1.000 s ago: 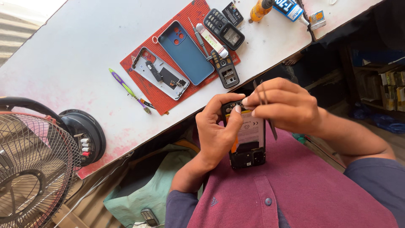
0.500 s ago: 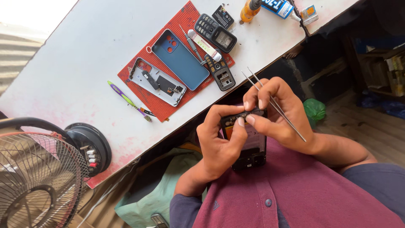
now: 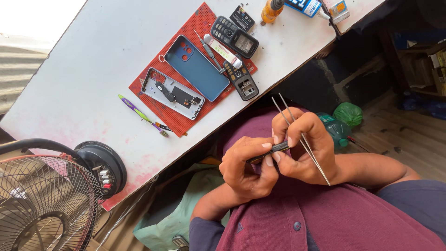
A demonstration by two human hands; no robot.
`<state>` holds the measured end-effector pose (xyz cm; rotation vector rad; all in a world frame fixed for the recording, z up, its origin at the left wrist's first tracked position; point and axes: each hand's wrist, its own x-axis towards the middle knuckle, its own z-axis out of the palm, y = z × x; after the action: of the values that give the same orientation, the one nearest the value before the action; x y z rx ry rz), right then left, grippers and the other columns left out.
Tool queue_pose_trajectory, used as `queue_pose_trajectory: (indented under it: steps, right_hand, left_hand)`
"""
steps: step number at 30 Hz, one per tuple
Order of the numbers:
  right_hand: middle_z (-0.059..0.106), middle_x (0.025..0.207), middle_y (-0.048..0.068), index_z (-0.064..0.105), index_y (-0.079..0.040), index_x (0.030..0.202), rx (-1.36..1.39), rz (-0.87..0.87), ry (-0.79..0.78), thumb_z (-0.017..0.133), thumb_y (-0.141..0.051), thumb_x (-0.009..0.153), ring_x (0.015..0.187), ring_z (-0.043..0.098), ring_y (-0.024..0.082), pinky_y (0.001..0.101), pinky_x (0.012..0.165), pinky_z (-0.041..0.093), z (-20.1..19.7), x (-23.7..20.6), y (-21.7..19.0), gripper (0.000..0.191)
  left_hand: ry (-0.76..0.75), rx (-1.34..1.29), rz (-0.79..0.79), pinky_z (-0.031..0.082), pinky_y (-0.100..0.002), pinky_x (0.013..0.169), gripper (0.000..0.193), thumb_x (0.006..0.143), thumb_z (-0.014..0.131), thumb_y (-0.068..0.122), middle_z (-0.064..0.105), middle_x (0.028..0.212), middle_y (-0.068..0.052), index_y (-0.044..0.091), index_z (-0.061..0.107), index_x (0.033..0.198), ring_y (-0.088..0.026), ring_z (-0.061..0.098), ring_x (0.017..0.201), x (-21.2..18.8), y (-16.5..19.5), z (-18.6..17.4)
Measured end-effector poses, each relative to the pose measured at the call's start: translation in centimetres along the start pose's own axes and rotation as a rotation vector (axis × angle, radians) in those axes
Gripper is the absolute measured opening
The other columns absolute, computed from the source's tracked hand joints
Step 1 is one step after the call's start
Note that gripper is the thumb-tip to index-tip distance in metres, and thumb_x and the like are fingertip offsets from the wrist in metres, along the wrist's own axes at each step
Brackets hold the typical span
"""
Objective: The person repairs a smartphone at a workbench, holding the opened phone with its battery exposed and using a metal pry tool to work along the top edge of the device. They use a screwdriver on the phone, manipulate internal components with tweezers, and handle the phone body and battery throughout.
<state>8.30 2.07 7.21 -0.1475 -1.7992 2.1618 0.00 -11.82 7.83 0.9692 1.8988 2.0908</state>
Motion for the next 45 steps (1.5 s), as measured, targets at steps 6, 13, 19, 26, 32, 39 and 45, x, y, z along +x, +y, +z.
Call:
queue_pose_trajectory:
  steps: [6,13,19,26,32,39,45]
  right_hand:
    - [0.051,0.106,0.009,0.041,-0.012,0.11,0.008,-0.001,-0.056,0.068,0.006,0.088,0.094,0.052,0.012,0.025,0.081,0.049,-0.2,-0.2,0.0,0.039]
    - [0.052,0.102,0.009,0.041,-0.013,0.108,-0.024,0.005,-0.078,0.069,0.005,0.087,0.091,0.053,0.012,0.0255,0.08,0.048,-0.4,-0.2,0.0,0.039]
    - [0.054,0.105,0.01,0.043,-0.012,0.111,0.033,-0.023,-0.142,0.07,0.007,0.089,0.097,0.055,0.015,0.0279,0.085,0.05,-0.8,0.0,0.3,0.039]
    - [0.056,0.112,0.012,0.044,-0.012,0.112,0.146,0.093,-0.137,0.066,0.009,0.091,0.101,0.056,0.015,0.026,0.085,0.051,-1.4,-0.2,1.0,0.037]
    - [0.054,0.111,0.011,0.044,-0.011,0.11,0.179,0.151,-0.083,0.063,0.012,0.089,0.098,0.052,0.012,0.0246,0.086,0.049,-1.3,-0.3,0.8,0.037]
    - [0.052,0.108,0.009,0.043,-0.011,0.109,0.148,0.152,-0.046,0.062,0.013,0.087,0.098,0.051,0.012,0.025,0.087,0.05,-0.8,0.0,0.7,0.037]
    - [0.051,0.106,0.008,0.043,-0.011,0.108,0.106,0.13,-0.03,0.062,0.013,0.086,0.096,0.051,0.011,0.0238,0.084,0.05,-0.5,0.2,0.8,0.037]
  left_hand:
    - [-0.006,0.032,0.019,0.058,-0.028,0.067,0.031,0.086,0.068,-0.007,0.075,0.095,-0.015,0.001,0.059,0.114,-0.022,0.075,0.078,-0.1,0.2,-0.2]
    - [0.006,0.062,0.016,0.057,-0.029,0.068,0.029,0.085,0.069,-0.007,0.075,0.092,-0.015,0.001,0.059,0.111,-0.022,0.076,0.077,0.0,0.5,-0.1]
    - [-0.02,0.053,-0.001,0.06,-0.03,0.072,0.031,0.085,0.068,-0.008,0.075,0.097,-0.016,0.0,0.06,0.113,-0.023,0.075,0.081,-0.1,0.5,-0.8]
    - [-0.023,0.031,-0.115,0.06,-0.027,0.071,0.032,0.085,0.069,-0.011,0.075,0.1,-0.016,-0.001,0.061,0.114,-0.02,0.075,0.081,-0.7,0.0,-1.1]
    - [0.001,0.062,-0.087,0.059,-0.025,0.067,0.032,0.085,0.07,-0.01,0.075,0.1,-0.016,-0.001,0.062,0.115,-0.019,0.074,0.081,-0.8,-0.3,-0.7]
    - [0.018,0.118,-0.094,0.059,-0.024,0.067,0.033,0.084,0.076,-0.007,0.074,0.1,-0.014,0.0,0.061,0.113,-0.019,0.075,0.082,-0.8,-0.4,-0.2]
    - [0.023,0.141,-0.111,0.058,-0.023,0.065,0.031,0.085,0.076,-0.006,0.074,0.098,-0.012,0.001,0.061,0.112,-0.017,0.075,0.081,-0.8,-0.4,-0.1]
